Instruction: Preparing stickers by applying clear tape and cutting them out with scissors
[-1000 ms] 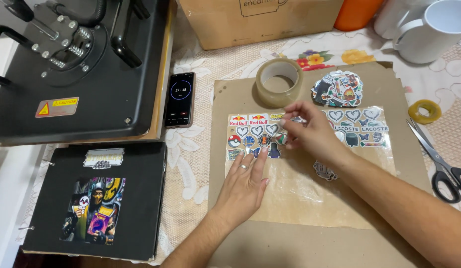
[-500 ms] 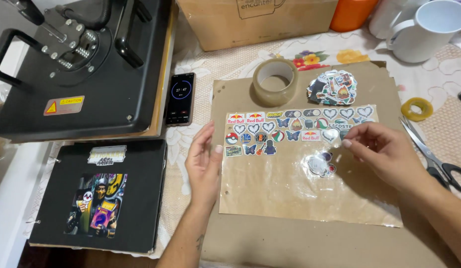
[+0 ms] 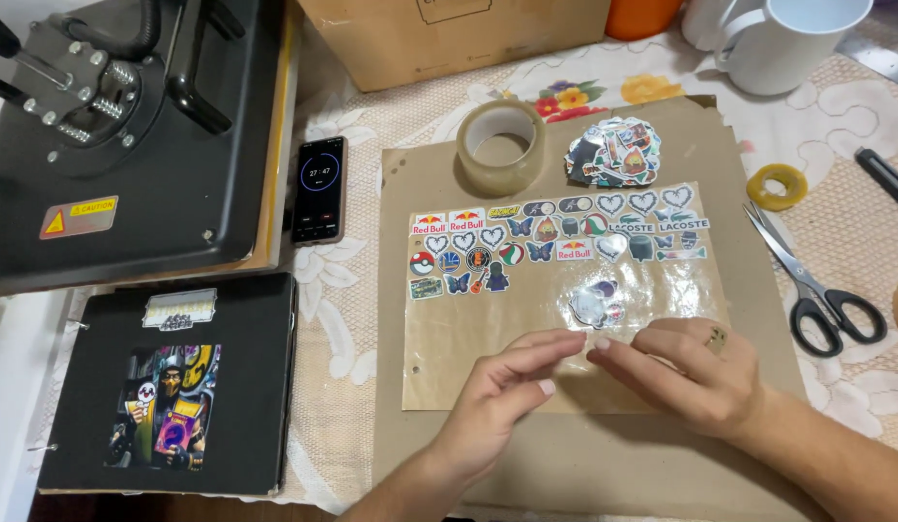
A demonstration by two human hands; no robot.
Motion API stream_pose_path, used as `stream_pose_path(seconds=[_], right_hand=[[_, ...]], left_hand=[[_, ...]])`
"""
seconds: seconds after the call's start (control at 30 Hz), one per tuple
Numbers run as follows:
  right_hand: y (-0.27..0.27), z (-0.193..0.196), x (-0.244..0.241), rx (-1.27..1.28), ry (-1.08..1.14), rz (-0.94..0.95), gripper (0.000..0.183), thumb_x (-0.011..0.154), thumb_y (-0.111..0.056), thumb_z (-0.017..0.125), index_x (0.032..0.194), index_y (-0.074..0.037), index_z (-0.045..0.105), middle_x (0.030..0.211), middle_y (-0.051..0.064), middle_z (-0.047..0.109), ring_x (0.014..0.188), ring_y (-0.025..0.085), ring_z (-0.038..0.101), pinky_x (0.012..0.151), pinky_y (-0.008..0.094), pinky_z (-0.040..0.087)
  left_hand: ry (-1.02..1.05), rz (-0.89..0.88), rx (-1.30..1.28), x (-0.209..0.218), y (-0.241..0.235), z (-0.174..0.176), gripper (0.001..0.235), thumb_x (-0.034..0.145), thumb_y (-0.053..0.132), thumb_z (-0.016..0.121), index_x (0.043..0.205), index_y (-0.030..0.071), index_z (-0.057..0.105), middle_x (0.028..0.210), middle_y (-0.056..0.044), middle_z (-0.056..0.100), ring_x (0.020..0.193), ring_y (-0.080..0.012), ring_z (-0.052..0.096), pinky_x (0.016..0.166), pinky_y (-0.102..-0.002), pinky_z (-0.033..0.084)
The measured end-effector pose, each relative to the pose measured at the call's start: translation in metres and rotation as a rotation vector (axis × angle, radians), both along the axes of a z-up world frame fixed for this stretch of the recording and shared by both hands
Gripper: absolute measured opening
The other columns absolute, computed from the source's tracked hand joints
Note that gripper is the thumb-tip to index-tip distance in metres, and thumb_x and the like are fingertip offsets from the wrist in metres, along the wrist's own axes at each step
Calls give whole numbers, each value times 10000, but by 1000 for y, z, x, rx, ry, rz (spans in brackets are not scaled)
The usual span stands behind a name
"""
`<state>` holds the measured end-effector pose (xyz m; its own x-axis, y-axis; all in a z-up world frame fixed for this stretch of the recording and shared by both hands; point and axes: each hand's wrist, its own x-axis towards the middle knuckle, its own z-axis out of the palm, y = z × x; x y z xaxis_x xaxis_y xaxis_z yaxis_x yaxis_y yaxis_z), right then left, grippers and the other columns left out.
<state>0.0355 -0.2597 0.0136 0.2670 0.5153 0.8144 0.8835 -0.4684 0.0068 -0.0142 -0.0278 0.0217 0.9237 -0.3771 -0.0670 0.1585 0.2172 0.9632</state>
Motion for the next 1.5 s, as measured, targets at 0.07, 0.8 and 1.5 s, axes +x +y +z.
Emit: stream_pose_path(seconds=[0.07, 0.8, 1.5], right_hand=[[-1, 2, -1, -35, 5, 35, 167, 921, -120, 702, 1063, -36, 732, 884, 73, 628, 705, 186, 612, 654, 316, 552], [-2, -14, 38, 1, 824, -183, 672, 845, -110, 694, 1464, 36, 478, 1085, 211, 738, 1127, 422, 639, 910, 557, 520], [-15, -28, 55, -194, 935, 160, 825, 846, -287, 707, 1527, -64, 301, 1339, 75, 678, 1216, 297, 593, 993, 432, 462]], left_hand=[[-43, -8, 24, -4, 0, 1, 463, 880, -2, 498, 1310, 95, 641, 1437, -96, 575, 1423, -221, 475, 1215, -367, 315], [-795, 4, 968, 54, -5, -32, 296, 922, 221, 661, 1188, 95, 689, 1071, -96, 660, 1032, -330, 633, 849, -426, 498], [-1528, 280, 1562, 45, -41, -38, 273, 959, 93, 480, 1059, 6, 719, 1060, -192, 711, 964, -258, 706, 789, -327, 571]])
